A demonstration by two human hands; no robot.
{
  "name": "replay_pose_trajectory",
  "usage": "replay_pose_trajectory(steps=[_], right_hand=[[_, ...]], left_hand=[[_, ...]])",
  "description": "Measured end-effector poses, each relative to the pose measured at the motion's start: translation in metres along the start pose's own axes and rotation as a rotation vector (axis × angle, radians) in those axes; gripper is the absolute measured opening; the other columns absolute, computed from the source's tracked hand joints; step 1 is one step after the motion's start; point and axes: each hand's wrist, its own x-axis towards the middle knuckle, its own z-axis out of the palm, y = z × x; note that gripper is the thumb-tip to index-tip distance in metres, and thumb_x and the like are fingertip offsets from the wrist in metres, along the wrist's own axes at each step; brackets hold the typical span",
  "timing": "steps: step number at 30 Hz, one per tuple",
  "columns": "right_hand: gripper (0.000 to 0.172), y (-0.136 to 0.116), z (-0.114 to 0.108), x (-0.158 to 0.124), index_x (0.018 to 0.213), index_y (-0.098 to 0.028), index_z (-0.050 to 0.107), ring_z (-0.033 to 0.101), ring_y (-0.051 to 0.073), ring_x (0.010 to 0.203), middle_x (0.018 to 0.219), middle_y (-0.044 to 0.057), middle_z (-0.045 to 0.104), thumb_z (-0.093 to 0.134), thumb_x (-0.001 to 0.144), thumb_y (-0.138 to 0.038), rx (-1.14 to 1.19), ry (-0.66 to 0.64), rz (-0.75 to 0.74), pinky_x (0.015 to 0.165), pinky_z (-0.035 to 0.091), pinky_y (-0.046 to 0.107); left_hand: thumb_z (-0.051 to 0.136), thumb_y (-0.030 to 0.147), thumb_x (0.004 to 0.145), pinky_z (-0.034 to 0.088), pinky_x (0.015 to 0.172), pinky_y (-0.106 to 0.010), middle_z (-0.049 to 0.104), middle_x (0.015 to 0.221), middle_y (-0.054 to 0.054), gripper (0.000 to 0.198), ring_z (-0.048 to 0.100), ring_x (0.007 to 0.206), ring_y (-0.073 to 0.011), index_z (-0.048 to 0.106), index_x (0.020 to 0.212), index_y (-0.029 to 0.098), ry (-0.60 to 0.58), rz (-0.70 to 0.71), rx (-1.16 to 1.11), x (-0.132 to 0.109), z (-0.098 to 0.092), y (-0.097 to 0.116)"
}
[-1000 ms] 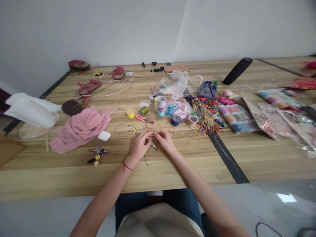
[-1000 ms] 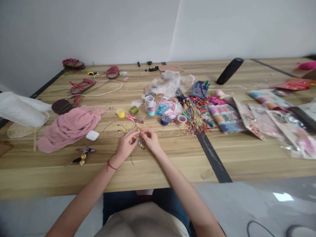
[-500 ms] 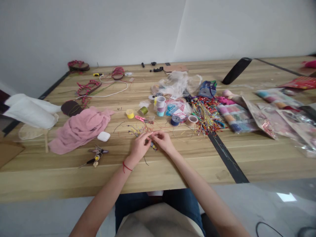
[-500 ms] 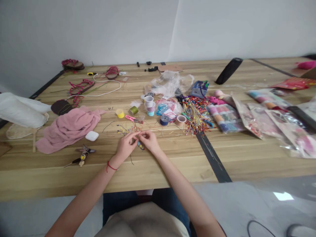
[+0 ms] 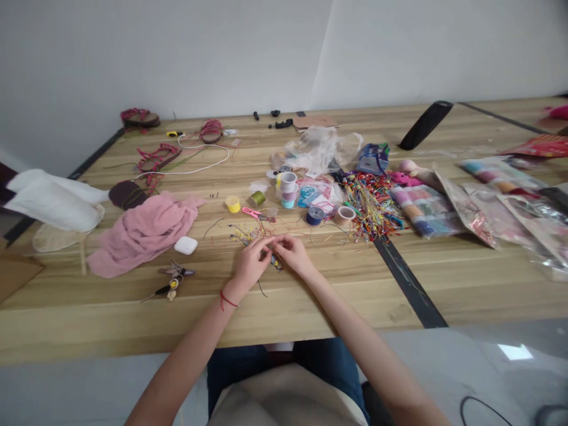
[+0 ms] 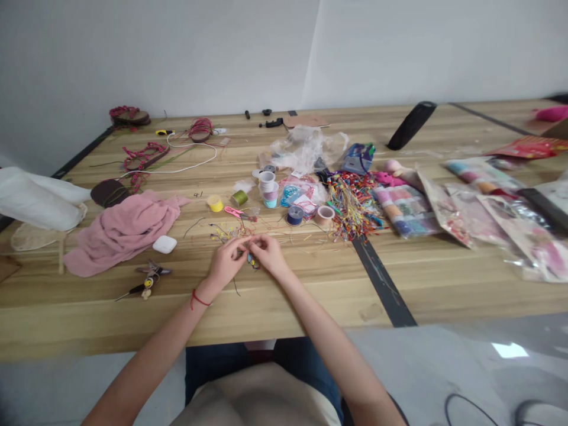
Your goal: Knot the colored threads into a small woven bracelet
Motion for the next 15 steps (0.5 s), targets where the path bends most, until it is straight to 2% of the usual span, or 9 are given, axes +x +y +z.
replay_pose_trajectory(steps=[9,13,15], right_hand=[[0.015,-0.0007,-0.0020,-0.0005,0.075,-0.017,0.064,0.056,0.013,0.055,0.064,0.001,0.064,0.062,0.071,-0.030,0.001,-0.033,-0.003,0.055,0.046,0.025],[0.016,0.0009,0.0000,-0.0009,0.081,-0.017,0.062,0.056,0.012,0.056,0.067,0.000,0.063,0.060,0.070,-0.028,0.021,-0.011,0.010,0.055,0.046,0.025],[0.022,0.0008,0.0015,-0.0010,0.088,-0.018,0.059,0.057,0.012,0.059,0.072,0.000,0.064,0.061,0.067,-0.025,0.071,0.019,-0.019,0.057,0.047,0.025]], left_hand=[[0.060,0.000,0.078,0.046,0.058,-0.019,0.068,0.097,-0.003,0.042,0.051,0.056,-0.0064,0.063,0.114,0.019,-0.012,0.017,-0.029,0.0002,-0.0001,0.0003],[0.059,0.000,0.078,0.045,0.057,-0.019,0.067,0.092,-0.002,0.043,0.050,0.055,-0.0064,0.063,0.116,0.019,-0.020,0.012,-0.025,0.0002,-0.0002,0.0001],[0.059,0.000,0.078,0.045,0.056,-0.018,0.066,0.089,-0.001,0.042,0.049,0.054,-0.0061,0.063,0.116,0.020,-0.023,0.013,-0.015,0.0000,0.0001,-0.0007]])
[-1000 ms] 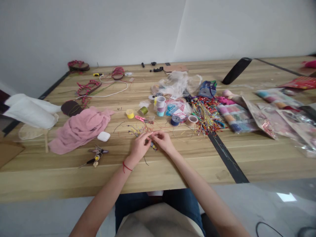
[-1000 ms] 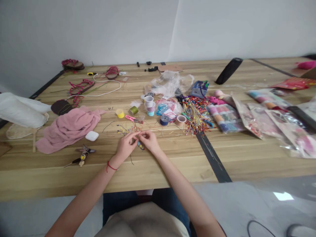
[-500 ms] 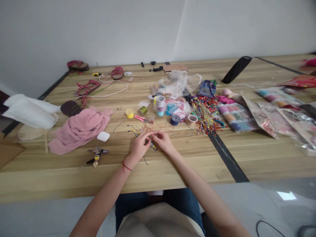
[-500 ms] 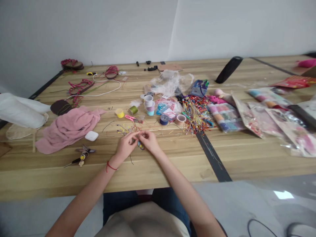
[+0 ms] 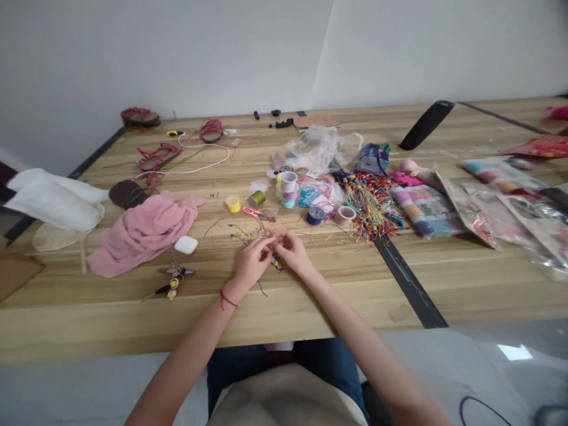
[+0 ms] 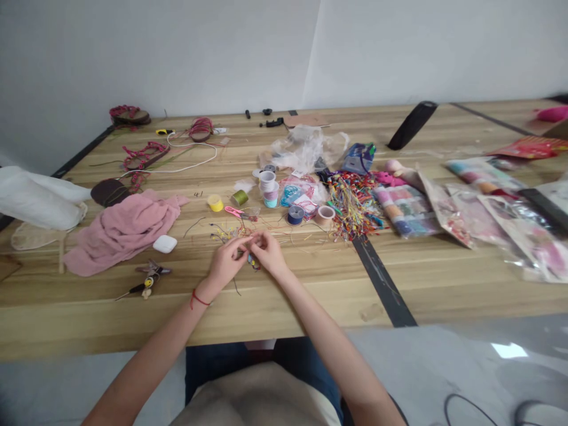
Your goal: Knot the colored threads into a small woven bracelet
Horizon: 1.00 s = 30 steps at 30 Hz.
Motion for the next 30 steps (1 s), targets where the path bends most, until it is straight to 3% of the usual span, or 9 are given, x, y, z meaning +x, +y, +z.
replay_pose_trajectory(steps=[6,14,30], right_hand=[[0.028,-0.0010,0.0026,-0.0004,0.092,-0.020,0.054,0.059,0.012,0.063,0.077,-0.001,0.064,0.063,0.065,-0.024,0.082,0.015,-0.068,0.060,0.050,0.026],[0.027,-0.0022,0.0035,-0.0019,0.088,-0.019,0.054,0.062,0.014,0.064,0.075,0.000,0.064,0.066,0.068,-0.033,0.055,0.044,0.013,0.061,0.051,0.026],[0.025,-0.0003,0.0009,-0.0003,0.087,-0.016,0.063,0.059,0.013,0.059,0.069,0.002,0.066,0.062,0.066,-0.030,-0.032,0.024,0.041,0.056,0.048,0.025]], left_hand=[[0.058,-0.001,0.077,0.044,0.056,-0.018,0.065,0.086,0.000,0.042,0.048,0.055,-0.0060,0.063,0.114,0.019,-0.002,0.017,-0.010,-0.0006,0.0021,-0.0024],[0.059,0.002,0.078,0.045,0.058,-0.018,0.064,0.087,0.000,0.039,0.049,0.057,-0.0065,0.063,0.113,0.019,-0.013,0.010,-0.011,-0.0008,0.0008,-0.0005],[0.058,0.001,0.079,0.047,0.062,-0.020,0.067,0.095,-0.003,0.041,0.052,0.059,-0.0075,0.063,0.115,0.019,-0.020,0.006,-0.004,-0.0012,0.0013,-0.0019]])
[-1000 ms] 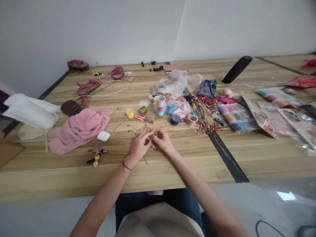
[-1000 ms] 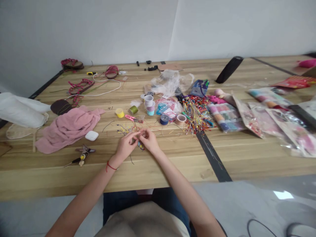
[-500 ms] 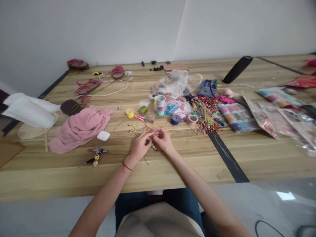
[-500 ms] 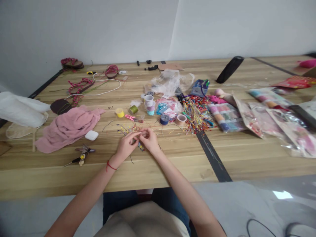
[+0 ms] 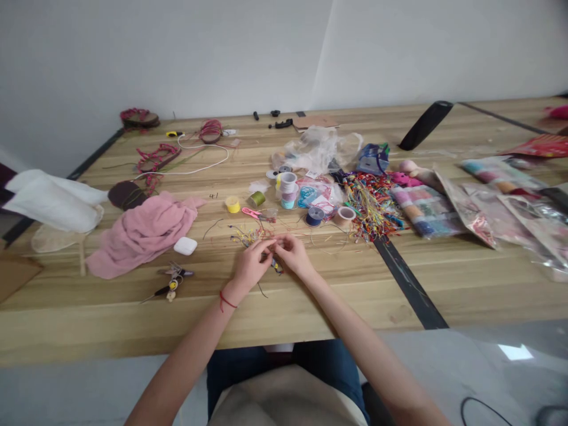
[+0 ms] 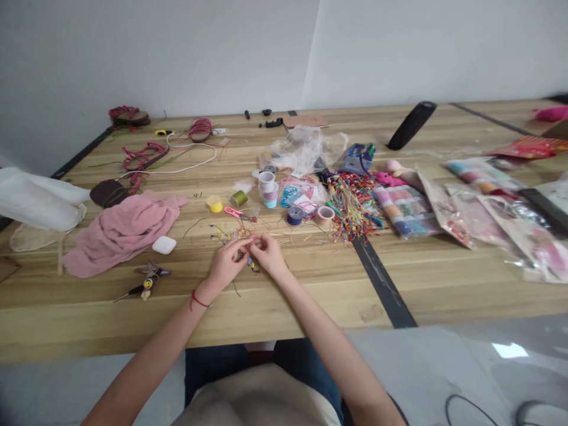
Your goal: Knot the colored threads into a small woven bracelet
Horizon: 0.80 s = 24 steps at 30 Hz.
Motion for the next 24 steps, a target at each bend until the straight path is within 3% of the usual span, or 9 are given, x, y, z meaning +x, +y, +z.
replay_pose_trajectory(steps=[6,14,24], right_hand=[[0.019,-0.0051,-0.0022,0.0014,0.076,-0.017,0.066,0.055,0.013,0.056,0.064,0.002,0.065,0.063,0.066,-0.032,-0.013,-0.017,0.014,0.052,0.045,0.024],[0.017,-0.0058,-0.0051,0.0023,0.066,-0.017,0.066,0.048,0.011,0.049,0.056,0.000,0.059,0.058,0.068,-0.032,-0.029,-0.108,-0.007,0.048,0.040,0.023],[0.020,-0.0070,-0.0068,0.0043,0.073,-0.017,0.068,0.058,0.013,0.057,0.066,0.002,0.067,0.069,0.066,-0.036,0.101,-0.145,0.047,0.057,0.049,0.025]], left_hand=[[0.059,0.002,0.080,0.046,0.060,-0.019,0.066,0.088,-0.001,0.041,0.050,0.057,-0.0070,0.063,0.116,0.019,0.001,0.009,0.014,0.0002,-0.0011,0.0016],[0.059,0.003,0.079,0.048,0.060,-0.020,0.067,0.096,-0.003,0.039,0.052,0.058,-0.0076,0.063,0.115,0.019,0.014,0.026,0.022,0.0000,0.0005,0.0003],[0.059,0.001,0.077,0.038,0.050,-0.017,0.064,0.082,0.001,0.042,0.040,0.048,-0.0046,0.065,0.114,0.020,0.030,-0.034,-0.063,0.0017,-0.0020,0.0047]])
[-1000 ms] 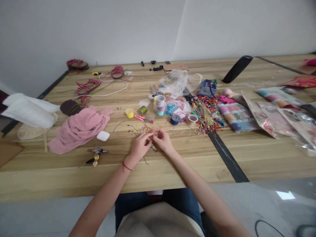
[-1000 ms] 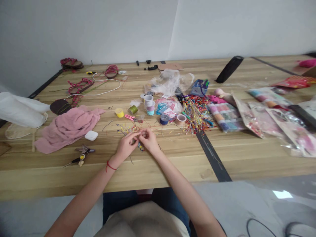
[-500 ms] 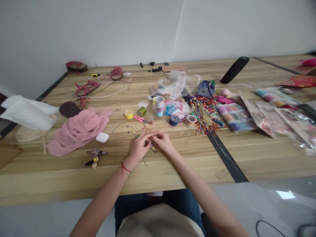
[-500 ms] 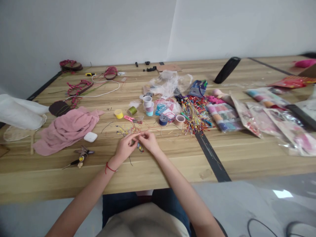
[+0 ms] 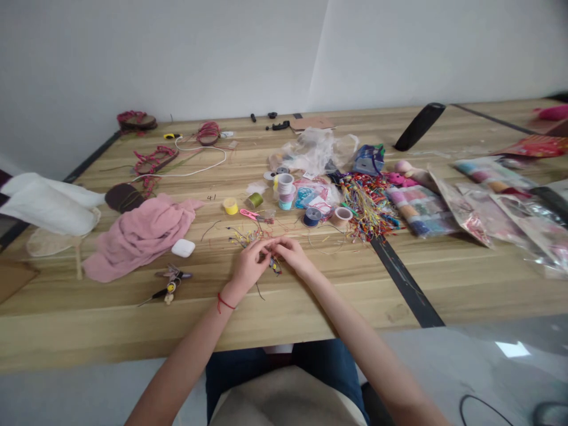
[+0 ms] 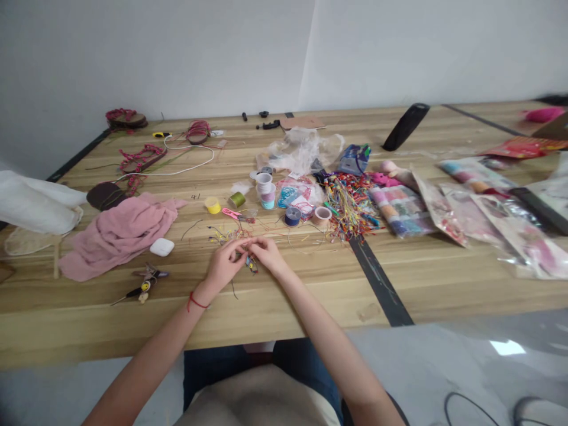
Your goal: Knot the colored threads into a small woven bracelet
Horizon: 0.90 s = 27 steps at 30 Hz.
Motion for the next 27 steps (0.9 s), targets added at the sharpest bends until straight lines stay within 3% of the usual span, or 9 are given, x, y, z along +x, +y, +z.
replay_pose_trajectory(steps=[4,9,17,27], right_hand=[[0.032,-0.0006,0.0033,0.0006,0.072,-0.018,0.064,0.061,0.013,0.058,0.067,0.001,0.068,0.080,0.058,-0.041,0.040,-0.058,-0.003,0.056,0.050,0.025],[0.038,-0.0007,0.0046,0.0003,0.070,-0.017,0.066,0.059,0.013,0.056,0.064,0.002,0.068,0.079,0.060,-0.051,0.012,-0.076,-0.007,0.052,0.048,0.024],[0.035,0.0026,0.0007,0.0008,0.069,-0.018,0.068,0.057,0.012,0.056,0.065,0.002,0.066,0.074,0.064,-0.052,-0.022,-0.012,-0.028,0.053,0.046,0.024],[0.020,-0.0012,0.0003,-0.0012,0.067,-0.017,0.069,0.051,0.011,0.053,0.059,-0.001,0.061,0.071,0.066,-0.037,0.005,-0.012,-0.022,0.052,0.042,0.023]], left_hand=[[0.058,-0.001,0.074,0.035,0.048,-0.016,0.067,0.092,-0.001,0.045,0.037,0.048,-0.0034,0.065,0.113,0.020,0.009,-0.037,-0.047,-0.0001,0.0003,-0.0018],[0.058,0.000,0.074,0.037,0.049,-0.016,0.068,0.099,-0.002,0.042,0.036,0.048,-0.0030,0.066,0.111,0.019,-0.004,-0.029,-0.069,0.0003,0.0011,-0.0029],[0.060,0.003,0.074,0.034,0.046,-0.015,0.066,0.085,0.000,0.038,0.038,0.047,-0.0034,0.065,0.109,0.017,-0.009,-0.064,-0.096,0.0017,0.0020,-0.0073],[0.059,0.005,0.074,0.032,0.046,-0.015,0.064,0.073,0.003,0.034,0.037,0.046,-0.0042,0.066,0.105,0.017,-0.003,-0.092,-0.106,0.0038,0.0011,-0.0074]])
